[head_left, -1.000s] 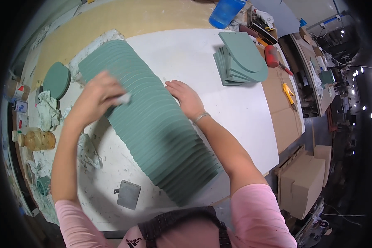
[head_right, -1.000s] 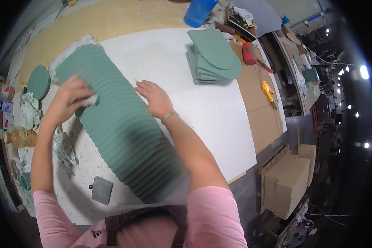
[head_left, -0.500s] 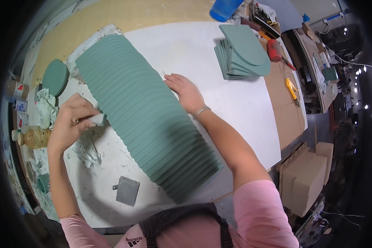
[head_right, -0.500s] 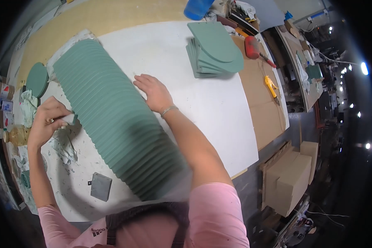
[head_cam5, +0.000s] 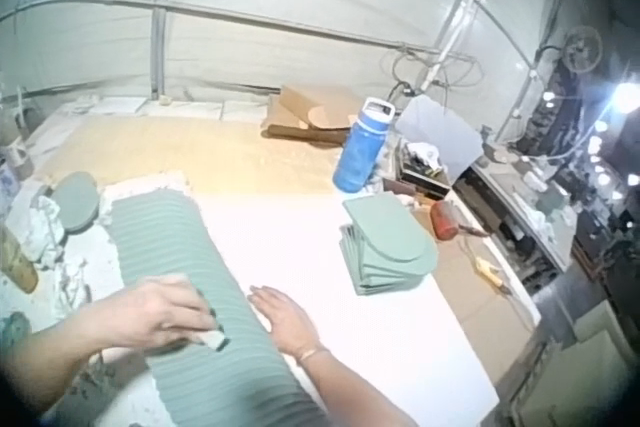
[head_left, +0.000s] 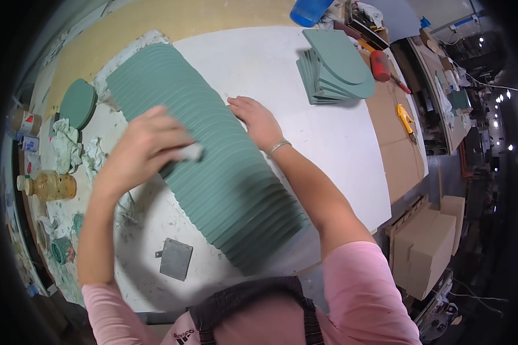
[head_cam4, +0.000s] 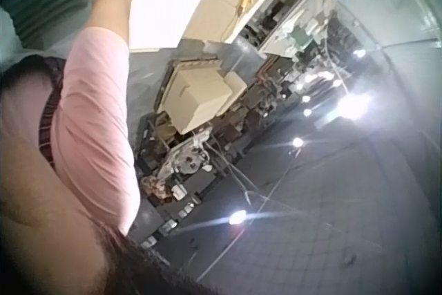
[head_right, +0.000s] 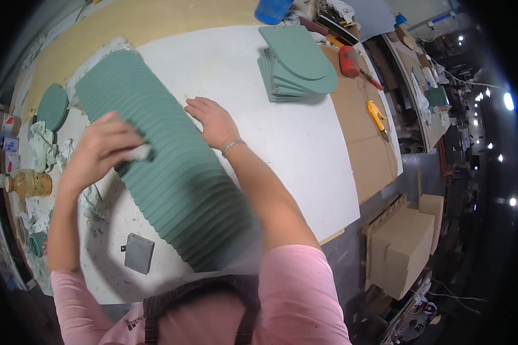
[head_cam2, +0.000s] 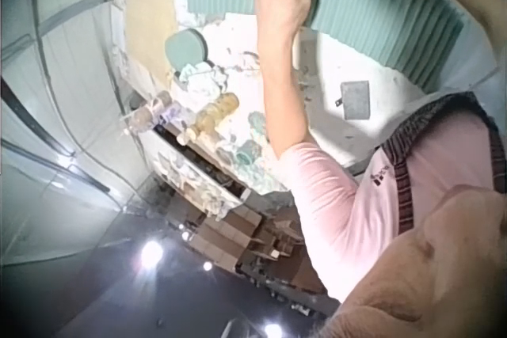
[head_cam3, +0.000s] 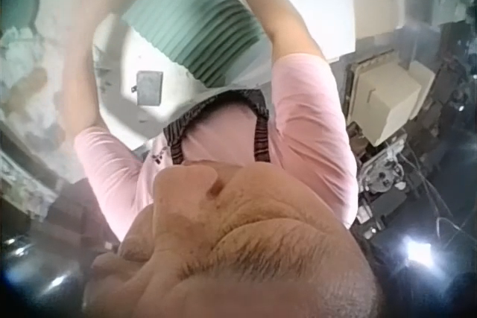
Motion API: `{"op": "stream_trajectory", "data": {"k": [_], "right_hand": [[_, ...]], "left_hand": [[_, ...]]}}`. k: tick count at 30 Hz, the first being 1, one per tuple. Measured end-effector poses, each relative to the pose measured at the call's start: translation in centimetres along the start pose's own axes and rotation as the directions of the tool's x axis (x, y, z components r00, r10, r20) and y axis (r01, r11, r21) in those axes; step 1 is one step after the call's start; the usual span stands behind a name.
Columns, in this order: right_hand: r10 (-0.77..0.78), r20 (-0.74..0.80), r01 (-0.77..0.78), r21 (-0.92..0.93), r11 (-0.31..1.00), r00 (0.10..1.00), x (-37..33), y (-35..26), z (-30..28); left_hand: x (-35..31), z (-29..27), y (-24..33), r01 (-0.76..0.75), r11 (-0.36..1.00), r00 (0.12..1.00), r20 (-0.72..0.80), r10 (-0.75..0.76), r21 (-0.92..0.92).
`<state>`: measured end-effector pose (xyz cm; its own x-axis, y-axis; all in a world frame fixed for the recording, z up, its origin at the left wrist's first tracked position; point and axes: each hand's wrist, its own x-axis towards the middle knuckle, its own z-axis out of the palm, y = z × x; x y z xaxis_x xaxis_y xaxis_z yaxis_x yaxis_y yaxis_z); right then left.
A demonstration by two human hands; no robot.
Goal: The person wipes a stack of curved green foam pieces with a cloth and then sands the outer surface of the stack with a sanding block.
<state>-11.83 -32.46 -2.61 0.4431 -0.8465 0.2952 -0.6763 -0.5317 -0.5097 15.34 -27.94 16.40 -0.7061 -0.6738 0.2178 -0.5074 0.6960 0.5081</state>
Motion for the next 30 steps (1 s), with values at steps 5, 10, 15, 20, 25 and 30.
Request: {"op": "stream_trajectory", "data": {"k": [5, 10, 15, 20, 25, 30], "right_hand": [[0.035, 0.004, -0.035, 0.034, 0.999, 0.999, -0.6, 0.7, 0.0], [-0.017, -0.026, 0.017, 0.005, 1.0, 1.0, -0.5, 1.0, 0.0], [-0.028, -0.016, 0.029, 0.047, 0.998, 0.999, 0.0, 0.2, 0.8], [0.004, -0.02, -0.005, -0.023, 1.0, 1.0, -1.3, 1.4, -0.5], [-0.036, -0.032, 0.037, 0.032, 0.999, 0.999, -0.1, 0.2, 0.8], [-0.023, -0.054, 0.023, -0.004, 1.0, 0.998, -1.0, 1.5, -0.4]], "left_hand": [[-0.1, 1.5, -1.7, 0.007, 1.0, 0.999, 0.053, -0.006, -0.029], [-0.1, 2.0, -0.9, 0.101, 0.995, 0.992, 0.076, -0.1, -0.02], [3.3, 3.6, -1.8, -0.047, 0.998, 0.997, -0.06, 0.05, 0.048], [-0.9, 2.1, -1.0, 0.089, 0.995, 0.995, 0.038, -0.09, 0.037], [2.1, 4.8, 0.2, 0.044, 0.992, 0.988, -0.155, -0.025, 0.118], [-4.8, 0.3, 0.9, 0.206, 0.965, 0.973, 0.07, -0.219, 0.161]]}}
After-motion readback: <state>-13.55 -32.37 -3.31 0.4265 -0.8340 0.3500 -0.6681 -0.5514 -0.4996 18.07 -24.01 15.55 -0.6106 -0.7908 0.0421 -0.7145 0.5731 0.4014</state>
